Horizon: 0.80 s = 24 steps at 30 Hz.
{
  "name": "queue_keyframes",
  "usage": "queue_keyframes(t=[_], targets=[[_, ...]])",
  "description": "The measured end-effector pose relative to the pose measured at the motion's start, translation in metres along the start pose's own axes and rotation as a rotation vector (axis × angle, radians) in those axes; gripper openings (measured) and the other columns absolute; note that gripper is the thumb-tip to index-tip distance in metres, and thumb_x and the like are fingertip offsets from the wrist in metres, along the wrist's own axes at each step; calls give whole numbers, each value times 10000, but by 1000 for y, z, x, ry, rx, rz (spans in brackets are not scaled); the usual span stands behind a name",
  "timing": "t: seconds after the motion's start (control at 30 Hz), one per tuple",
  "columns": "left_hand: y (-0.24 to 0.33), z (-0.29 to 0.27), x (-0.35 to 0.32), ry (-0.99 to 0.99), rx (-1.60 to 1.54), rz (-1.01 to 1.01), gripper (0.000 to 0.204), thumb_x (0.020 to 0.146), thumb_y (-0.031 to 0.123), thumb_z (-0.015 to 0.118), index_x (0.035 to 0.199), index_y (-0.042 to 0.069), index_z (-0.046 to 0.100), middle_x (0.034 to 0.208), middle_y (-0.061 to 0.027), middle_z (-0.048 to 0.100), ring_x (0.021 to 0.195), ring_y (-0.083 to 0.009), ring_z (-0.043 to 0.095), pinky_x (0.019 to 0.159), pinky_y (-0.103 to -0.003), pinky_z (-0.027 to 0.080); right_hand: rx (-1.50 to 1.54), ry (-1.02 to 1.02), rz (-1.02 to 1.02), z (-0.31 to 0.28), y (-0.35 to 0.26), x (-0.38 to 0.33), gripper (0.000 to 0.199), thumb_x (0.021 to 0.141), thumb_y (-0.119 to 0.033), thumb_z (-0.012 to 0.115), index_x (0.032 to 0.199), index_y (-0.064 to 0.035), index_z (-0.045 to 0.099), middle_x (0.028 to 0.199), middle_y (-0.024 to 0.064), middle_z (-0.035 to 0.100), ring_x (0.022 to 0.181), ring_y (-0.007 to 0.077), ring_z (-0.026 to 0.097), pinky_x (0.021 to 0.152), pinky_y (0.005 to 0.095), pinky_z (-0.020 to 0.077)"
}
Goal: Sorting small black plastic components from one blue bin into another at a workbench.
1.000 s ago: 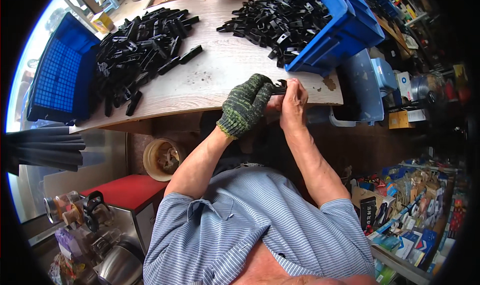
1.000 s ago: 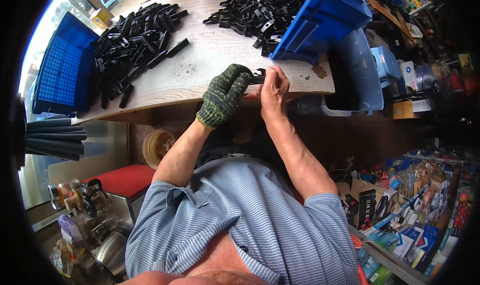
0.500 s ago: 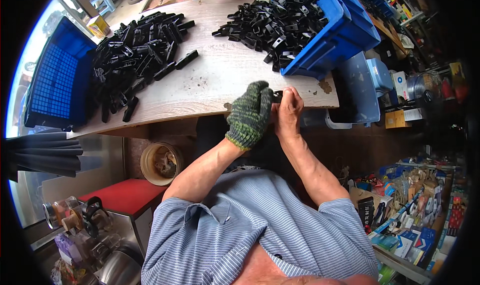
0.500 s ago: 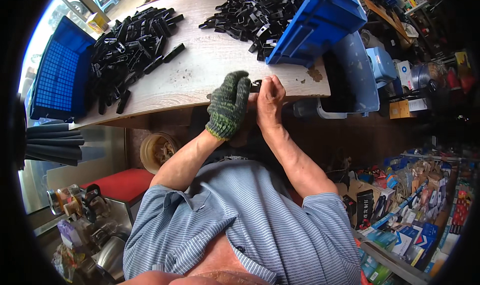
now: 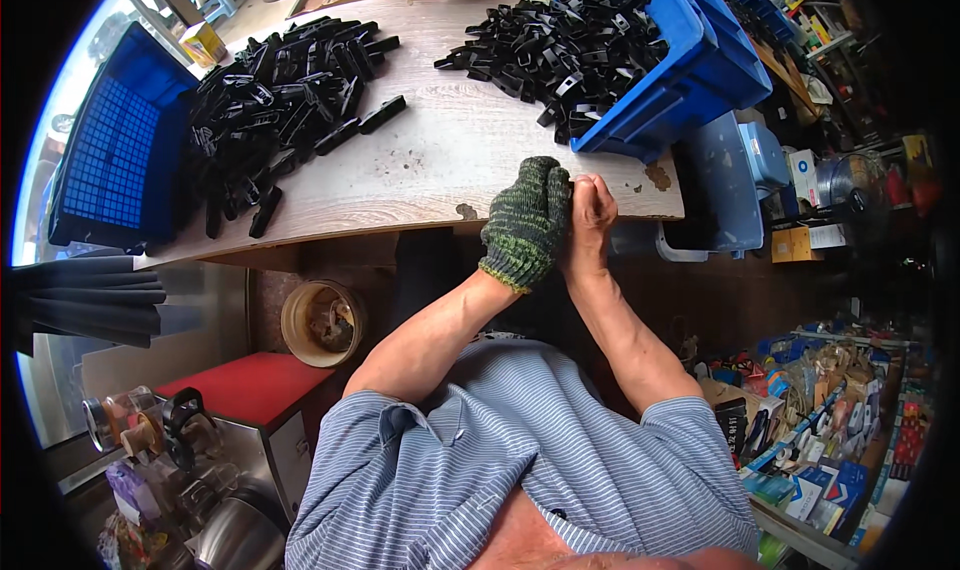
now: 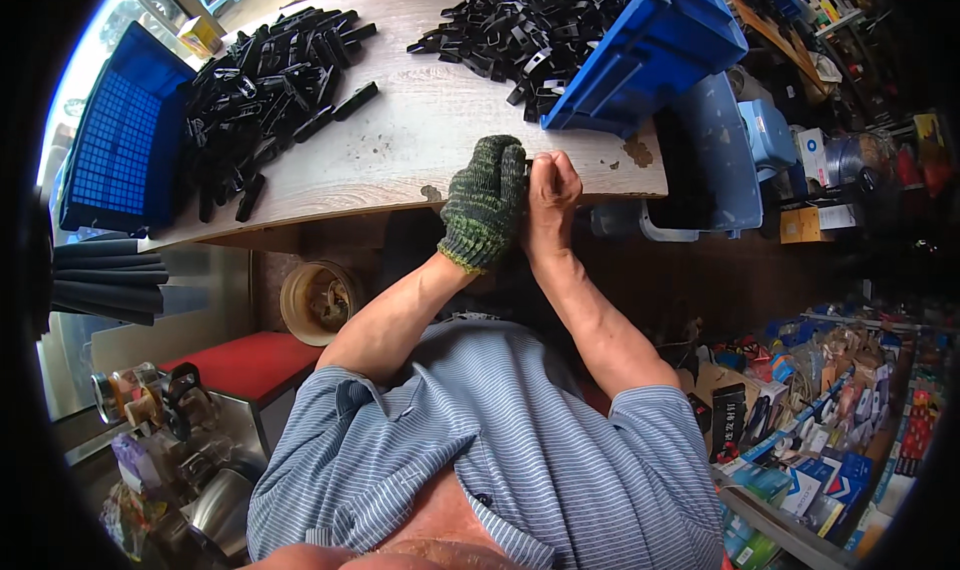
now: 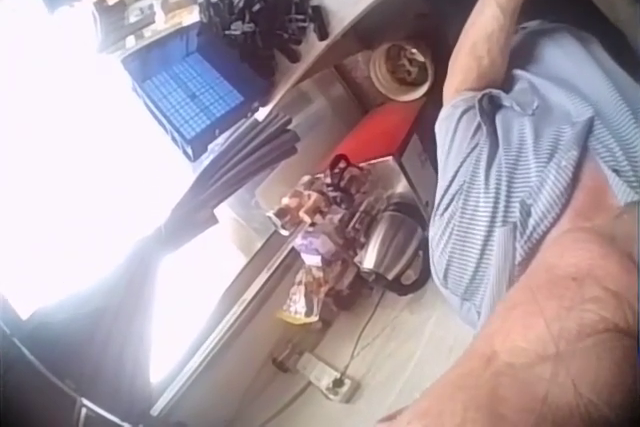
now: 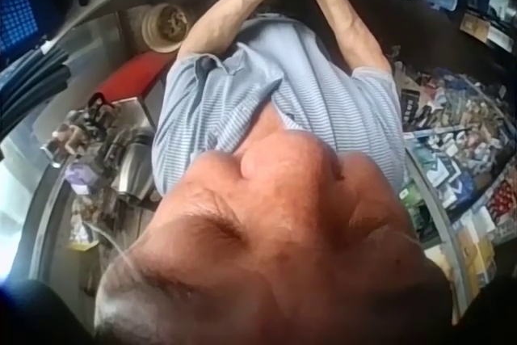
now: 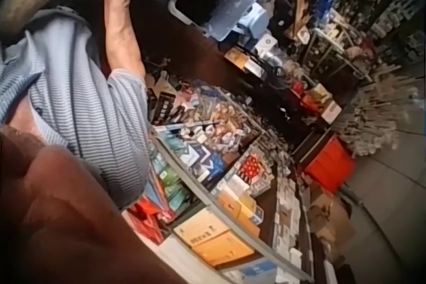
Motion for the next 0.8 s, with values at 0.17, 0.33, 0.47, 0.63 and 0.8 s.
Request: queue_keyframes(t=[0.17,0.33,0.47,0.63,0.8], targets=[[-12,-13,-6,-94,-7,97,559,770,130,720,1264,-58,540,1222,-283,576,960,-430,628,756,-499,527,-30,58,74,15,-9,-9,254,978,-236,516,757,-119,469,712,-47,404,664,68,380,594,264,354],[-34,-24,6,-217,-227,-207,412,856,80,651,1252,-6,580,1202,-248,595,934,-397,643,735,-479,529,-15,0,169,8,6,-5,255,976,-313,497,796,-132,491,619,1,432,439,129,409,444,298,373],[-25,-25,1,-47,115,150,382,866,55,633,1244,14,591,1176,-229,603,906,-387,647,717,-466,525,-3,30,125,7,4,-3,269,981,-324,491,788,-136,477,589,-2,391,397,142,414,414,300,369],[-31,-21,-6,-191,-92,169,536,785,30,661,1307,-7,546,1223,-248,582,955,-405,632,741,-464,528,2,76,170,8,4,-6,259,979,-323,499,792,-145,480,603,-11,396,402,142,421,424,287,360],[-21,-11,-5,-86,78,135,575,785,104,686,1326,-8,526,1269,-247,555,977,-412,619,758,-487,512,-1,48,169,11,0,-7,247,975,-304,499,781,-151,491,626,-22,424,432,126,431,443,279,353]])
Point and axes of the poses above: each hand's wrist, its own x-axis towards the middle knuckle, its own z-axis out of the palm, y = z × x, the point moved 5 cm from there along x, towards the middle knuckle
